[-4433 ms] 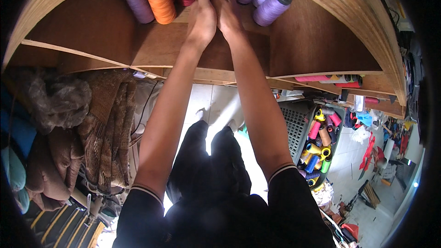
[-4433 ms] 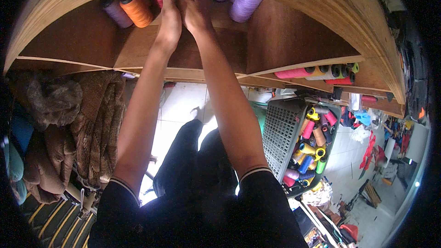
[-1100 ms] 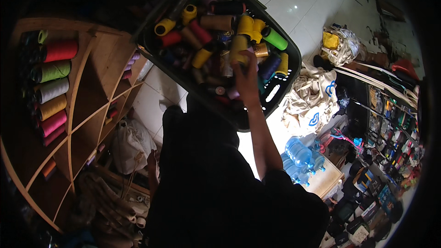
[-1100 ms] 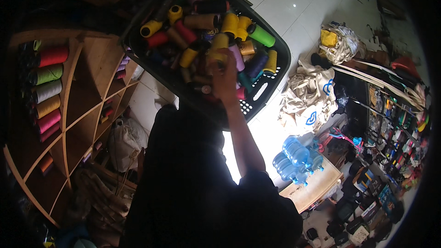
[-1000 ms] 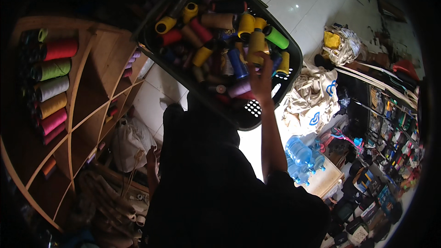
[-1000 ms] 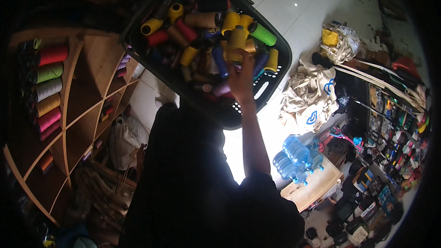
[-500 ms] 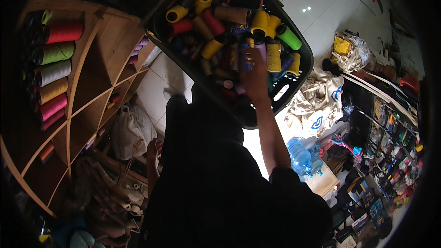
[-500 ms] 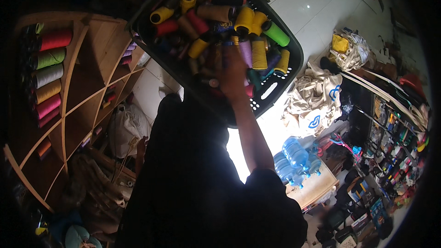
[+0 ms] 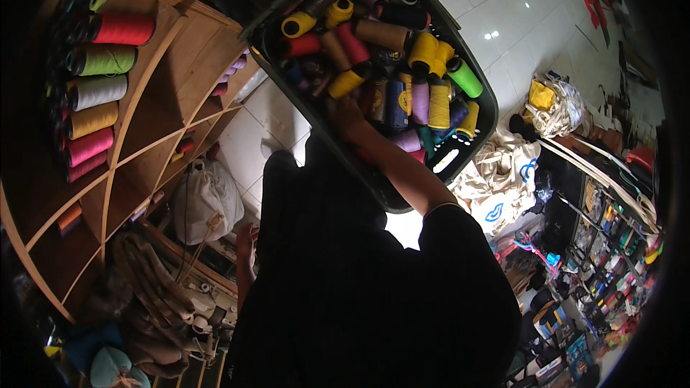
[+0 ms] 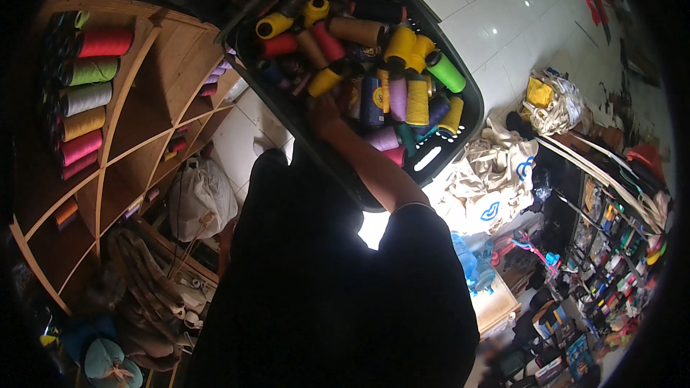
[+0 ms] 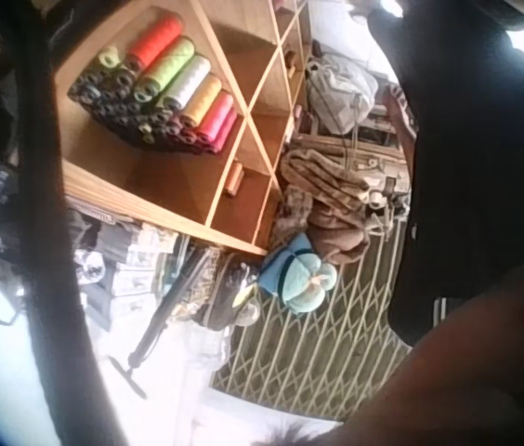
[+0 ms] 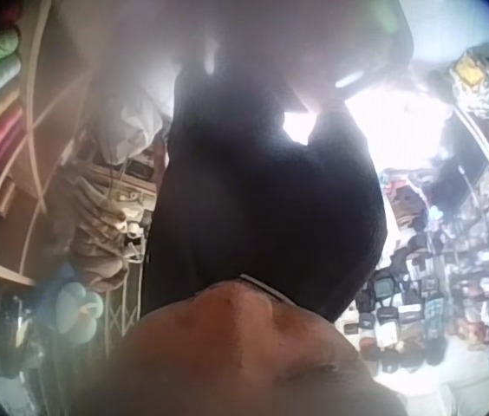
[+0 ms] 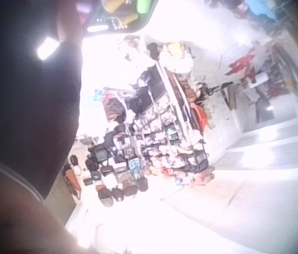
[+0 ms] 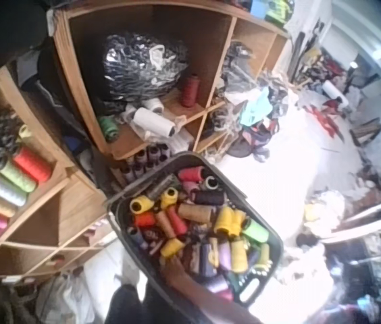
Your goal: The person picks up thread spools from a basket, unwinds a small amount of thread from each, and places them on a wooden shelf. The person handles spools of various colors including yellow, red, green, white, pink, purple, and blue.
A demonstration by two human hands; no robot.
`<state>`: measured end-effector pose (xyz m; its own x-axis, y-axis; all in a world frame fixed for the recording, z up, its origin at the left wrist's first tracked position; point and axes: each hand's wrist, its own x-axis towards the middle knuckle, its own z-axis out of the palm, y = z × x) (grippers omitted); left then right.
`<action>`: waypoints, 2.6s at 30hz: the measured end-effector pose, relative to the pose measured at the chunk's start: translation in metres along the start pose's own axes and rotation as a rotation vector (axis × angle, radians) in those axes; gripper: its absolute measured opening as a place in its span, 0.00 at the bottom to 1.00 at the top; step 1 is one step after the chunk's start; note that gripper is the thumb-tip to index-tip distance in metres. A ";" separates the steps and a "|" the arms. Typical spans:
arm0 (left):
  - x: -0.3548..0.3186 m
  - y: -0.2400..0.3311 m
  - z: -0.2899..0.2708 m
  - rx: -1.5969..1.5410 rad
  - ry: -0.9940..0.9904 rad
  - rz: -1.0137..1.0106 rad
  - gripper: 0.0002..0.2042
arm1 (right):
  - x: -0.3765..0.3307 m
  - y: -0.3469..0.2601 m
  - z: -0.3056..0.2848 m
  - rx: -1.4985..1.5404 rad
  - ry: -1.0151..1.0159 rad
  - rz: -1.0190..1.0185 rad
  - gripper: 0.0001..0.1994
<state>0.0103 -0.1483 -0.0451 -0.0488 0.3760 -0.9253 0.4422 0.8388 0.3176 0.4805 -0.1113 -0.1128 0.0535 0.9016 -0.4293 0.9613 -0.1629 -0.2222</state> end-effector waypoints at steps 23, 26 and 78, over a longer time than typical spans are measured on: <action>-0.112 0.291 0.132 0.342 -0.071 1.240 0.26 | -0.092 0.006 -0.233 1.737 0.157 -0.040 0.21; -0.158 0.335 0.165 0.294 -0.280 1.313 0.36 | -0.094 -0.017 -0.256 1.884 0.166 -0.128 0.24; -0.205 0.349 0.073 -0.910 -0.338 1.050 0.09 | -0.080 -0.139 -0.324 1.814 0.361 -0.522 0.06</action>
<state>0.2396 0.0388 0.2406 0.2044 0.9680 -0.1457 -0.5853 0.2402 0.7744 0.4302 -0.0305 0.2363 0.1708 0.9809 0.0933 -0.4797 0.1655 -0.8617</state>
